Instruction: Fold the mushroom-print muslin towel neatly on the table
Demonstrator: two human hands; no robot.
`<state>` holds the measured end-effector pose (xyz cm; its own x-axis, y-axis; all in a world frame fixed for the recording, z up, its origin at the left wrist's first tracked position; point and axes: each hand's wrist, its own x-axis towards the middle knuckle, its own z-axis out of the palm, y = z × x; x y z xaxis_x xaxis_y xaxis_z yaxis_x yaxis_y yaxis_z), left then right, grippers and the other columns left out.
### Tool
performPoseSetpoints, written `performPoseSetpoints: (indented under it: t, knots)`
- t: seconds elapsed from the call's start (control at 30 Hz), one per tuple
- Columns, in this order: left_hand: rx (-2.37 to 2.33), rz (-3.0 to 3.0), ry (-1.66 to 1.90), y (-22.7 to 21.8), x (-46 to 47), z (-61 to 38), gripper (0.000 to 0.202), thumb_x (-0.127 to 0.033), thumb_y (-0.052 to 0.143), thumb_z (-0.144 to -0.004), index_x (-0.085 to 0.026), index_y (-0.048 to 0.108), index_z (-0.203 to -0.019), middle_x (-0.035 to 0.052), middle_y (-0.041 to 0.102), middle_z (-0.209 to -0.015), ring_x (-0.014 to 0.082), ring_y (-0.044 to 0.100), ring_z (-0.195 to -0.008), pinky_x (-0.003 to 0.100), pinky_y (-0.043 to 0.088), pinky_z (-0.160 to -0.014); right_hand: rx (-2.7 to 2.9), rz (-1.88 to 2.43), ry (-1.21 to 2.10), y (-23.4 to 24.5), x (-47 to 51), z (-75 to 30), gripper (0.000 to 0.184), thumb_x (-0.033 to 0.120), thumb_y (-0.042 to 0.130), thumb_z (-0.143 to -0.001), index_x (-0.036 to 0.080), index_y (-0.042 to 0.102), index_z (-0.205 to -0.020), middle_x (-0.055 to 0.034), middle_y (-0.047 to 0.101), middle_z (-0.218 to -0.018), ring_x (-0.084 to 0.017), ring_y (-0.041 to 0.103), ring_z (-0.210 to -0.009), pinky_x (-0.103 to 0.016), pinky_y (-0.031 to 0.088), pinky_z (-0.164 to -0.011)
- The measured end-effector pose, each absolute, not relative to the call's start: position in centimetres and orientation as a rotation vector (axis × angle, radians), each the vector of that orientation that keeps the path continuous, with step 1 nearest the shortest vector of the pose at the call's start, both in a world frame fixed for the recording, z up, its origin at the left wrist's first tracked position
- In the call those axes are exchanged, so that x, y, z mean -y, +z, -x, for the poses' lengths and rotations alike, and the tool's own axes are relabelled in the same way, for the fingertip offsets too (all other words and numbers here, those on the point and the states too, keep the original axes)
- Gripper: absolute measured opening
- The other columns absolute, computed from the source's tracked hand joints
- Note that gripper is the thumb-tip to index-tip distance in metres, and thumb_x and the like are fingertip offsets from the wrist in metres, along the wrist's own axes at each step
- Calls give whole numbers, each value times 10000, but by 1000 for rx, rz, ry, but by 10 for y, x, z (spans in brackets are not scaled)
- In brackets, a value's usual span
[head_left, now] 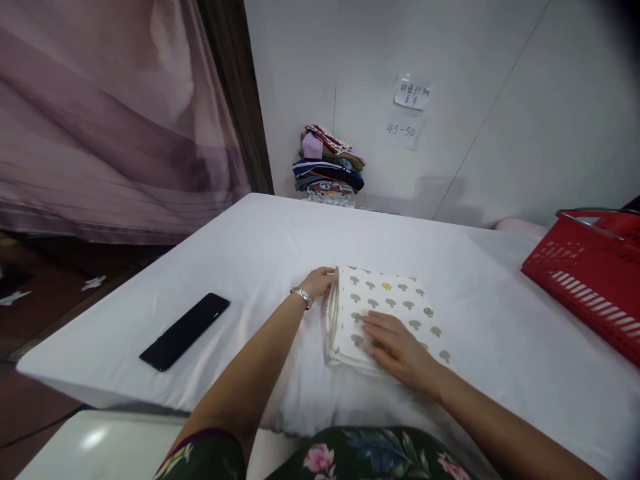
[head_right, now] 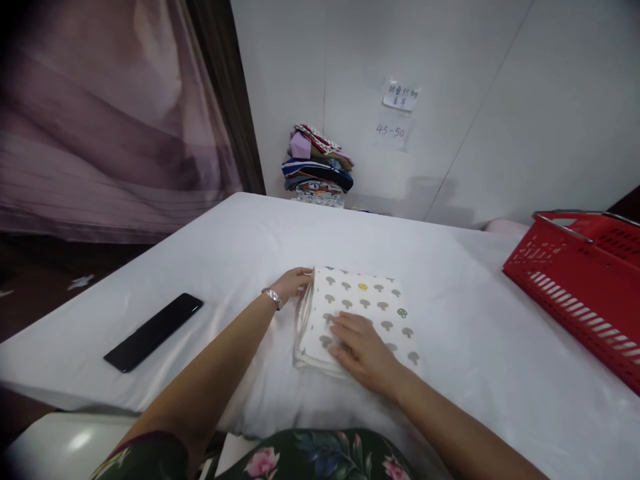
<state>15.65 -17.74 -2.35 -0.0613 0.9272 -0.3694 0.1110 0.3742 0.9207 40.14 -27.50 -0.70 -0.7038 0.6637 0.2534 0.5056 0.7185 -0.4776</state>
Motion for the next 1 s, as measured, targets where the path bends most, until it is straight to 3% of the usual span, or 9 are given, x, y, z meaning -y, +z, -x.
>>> performPoseSetpoints:
  t: [0.2, 0.5, 0.77, 0.87, 1.0]
  knots:
    - [-1491, -887, 864, -20, 213, -157, 562, -317, 666, -674, -135, 484, -1174, 45, 605, -754, 124, 531, -616, 243, 441, -553, 2715, 900, 360, -6, 293, -380, 525, 463, 499, -824, 167, 482, -1257, -123, 435, -1340, -267, 333, -1254, -455, 288, -1018]
    - [-1400, -798, 837, -8, 252, -167, 523, -374, 631, -734, -127, 448, -1157, 28, 557, -740, 121, 545, -590, 279, 490, -602, 2661, 956, 257, -8, 302, -359, 490, 420, 533, -805, 143, 502, -1208, -139, 484, -1263, -266, 378, -1195, -424, 309, -980]
    - [-1250, -753, 873, -3, 276, -163, 422, -418, 557, -784, -150, 449, -1091, 68, 595, -844, 143, 610, -628, 331, 512, -674, 2491, 926, 347, -15, 299, -358, 289, 263, 420, -876, 183, 580, -1104, -98, 578, -1135, -211, 492, -1074, -383, 366, -924]
    - [-1189, -741, 825, -4, 287, -163, 431, -455, 551, -780, -141, 462, -1062, 91, 623, -826, 167, 628, -641, 344, 513, -687, 2426, 938, 414, -13, 300, -359, 294, 248, 381, -893, 185, 582, -1097, -87, 583, -1132, -188, 504, -1067, -349, 379, -924]
    - [-1196, -718, 821, -2, 298, -165, 517, -503, 566, -757, -146, 450, -1112, 69, 629, -754, 171, 626, -625, 336, 515, -652, 2586, 863, 331, -13, 306, -359, 393, 309, 462, -847, 160, 511, -1207, -120, 512, -1245, -236, 432, -1163, -400, 346, -963]
